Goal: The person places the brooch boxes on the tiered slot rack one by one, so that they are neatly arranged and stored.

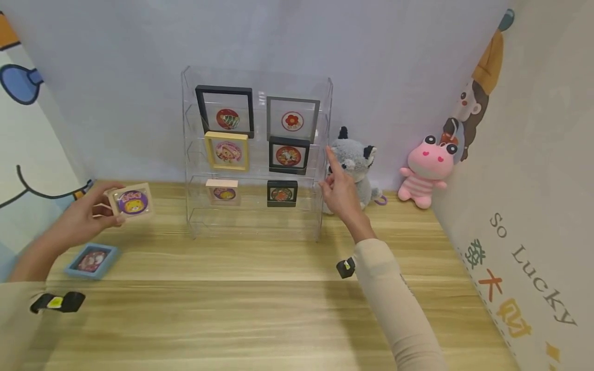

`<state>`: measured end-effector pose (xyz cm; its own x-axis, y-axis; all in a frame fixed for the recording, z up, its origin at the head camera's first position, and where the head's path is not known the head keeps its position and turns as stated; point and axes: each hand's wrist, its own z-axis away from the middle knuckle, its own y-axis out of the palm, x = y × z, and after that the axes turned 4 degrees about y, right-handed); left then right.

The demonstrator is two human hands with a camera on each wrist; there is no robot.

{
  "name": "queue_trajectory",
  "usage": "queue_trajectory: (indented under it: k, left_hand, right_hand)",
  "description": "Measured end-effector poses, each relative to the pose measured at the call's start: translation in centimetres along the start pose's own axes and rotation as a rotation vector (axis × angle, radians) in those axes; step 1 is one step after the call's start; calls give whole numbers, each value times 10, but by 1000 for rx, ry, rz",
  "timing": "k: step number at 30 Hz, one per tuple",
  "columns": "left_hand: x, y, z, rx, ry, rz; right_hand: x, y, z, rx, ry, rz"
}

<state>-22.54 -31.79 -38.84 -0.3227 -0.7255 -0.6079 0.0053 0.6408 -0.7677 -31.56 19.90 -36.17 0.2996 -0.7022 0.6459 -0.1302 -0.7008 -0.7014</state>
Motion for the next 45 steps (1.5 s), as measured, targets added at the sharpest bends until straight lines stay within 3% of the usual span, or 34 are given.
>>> queue_trajectory:
  k: [8,15,21,32,39,45]
  left_hand:
    - [-36,12,2,-59,124,36]
    - [-58,28,-5,29,159,52]
    - [-70,49,-19,78,169,88]
    - [-82,88,-47,107,278,33]
    - [-84,102,-62,64,346,-40]
    - [-79,111,-71,63,372,-82]
  right_hand:
    - [0,1,0,-5,1,3]
    - [0,1,0,-11,-4,-7]
    - [0,0,0,-7,2,-11]
    - [1,1,0,-8,0,-7]
    - [1,0,0,-8,-4,-7]
    - [0,0,0,-12,-11,-6]
